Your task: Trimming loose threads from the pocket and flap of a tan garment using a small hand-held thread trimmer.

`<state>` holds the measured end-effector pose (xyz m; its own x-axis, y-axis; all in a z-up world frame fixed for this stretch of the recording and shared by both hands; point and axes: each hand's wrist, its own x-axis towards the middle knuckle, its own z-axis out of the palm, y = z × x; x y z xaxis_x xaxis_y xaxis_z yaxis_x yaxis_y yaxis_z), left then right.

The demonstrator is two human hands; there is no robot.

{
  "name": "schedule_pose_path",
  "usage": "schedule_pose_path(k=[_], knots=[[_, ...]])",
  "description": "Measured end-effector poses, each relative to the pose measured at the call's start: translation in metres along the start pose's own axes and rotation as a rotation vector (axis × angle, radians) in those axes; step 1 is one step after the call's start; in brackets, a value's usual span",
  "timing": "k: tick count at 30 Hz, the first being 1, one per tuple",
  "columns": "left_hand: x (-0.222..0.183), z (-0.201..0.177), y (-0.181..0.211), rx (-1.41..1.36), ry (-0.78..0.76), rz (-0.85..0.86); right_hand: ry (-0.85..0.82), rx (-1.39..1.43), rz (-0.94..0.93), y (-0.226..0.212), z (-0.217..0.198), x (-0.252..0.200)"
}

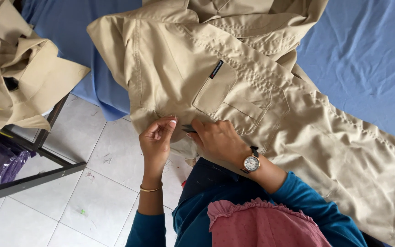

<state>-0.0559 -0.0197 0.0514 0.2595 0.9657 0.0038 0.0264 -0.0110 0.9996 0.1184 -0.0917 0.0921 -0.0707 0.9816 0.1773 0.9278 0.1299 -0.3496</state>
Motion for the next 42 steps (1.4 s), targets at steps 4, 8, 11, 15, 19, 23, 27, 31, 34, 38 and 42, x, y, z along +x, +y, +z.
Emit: schedule_pose_path(k=[4, 8, 11, 15, 19, 23, 27, 31, 34, 38, 42], knots=[[0.003, 0.000, 0.005, 0.012, 0.021, -0.123, 0.031, -0.026, -0.035, -0.002, -0.005, 0.002], [0.007, -0.002, 0.009, 0.048, 0.008, -0.201, 0.066, -0.061, -0.086, -0.003, -0.014, 0.004], [0.015, -0.001, -0.007, 0.056, 0.013, -0.208, 0.045, -0.071, -0.147, 0.002, -0.013, 0.010], [0.021, 0.001, -0.003, 0.067, 0.008, -0.218, 0.035, -0.103, -0.212, 0.009, -0.004, 0.014], [0.024, 0.000, -0.007, 0.071, -0.012, -0.219, 0.014, -0.086, -0.268, 0.016, 0.000, 0.017], [0.025, 0.000, -0.003, 0.074, -0.023, -0.204, -0.005, -0.066, -0.337, 0.016, -0.007, 0.022], [0.027, -0.001, -0.007, 0.070, -0.036, -0.242, 0.056, -0.143, -0.403, 0.026, 0.014, 0.022], [0.029, -0.001, -0.012, 0.091, -0.027, -0.223, 0.068, -0.243, -0.467, 0.029, 0.012, 0.021], [0.028, -0.002, -0.010, 0.116, -0.033, -0.219, 0.068, -0.305, -0.512, 0.033, 0.009, 0.023], [0.033, 0.001, -0.011, 0.100, -0.008, -0.261, 0.086, -0.370, -0.593, 0.034, 0.001, 0.030], [0.033, 0.000, -0.016, 0.124, -0.024, -0.208, 0.012, -0.427, -0.656, 0.034, -0.008, 0.035]])
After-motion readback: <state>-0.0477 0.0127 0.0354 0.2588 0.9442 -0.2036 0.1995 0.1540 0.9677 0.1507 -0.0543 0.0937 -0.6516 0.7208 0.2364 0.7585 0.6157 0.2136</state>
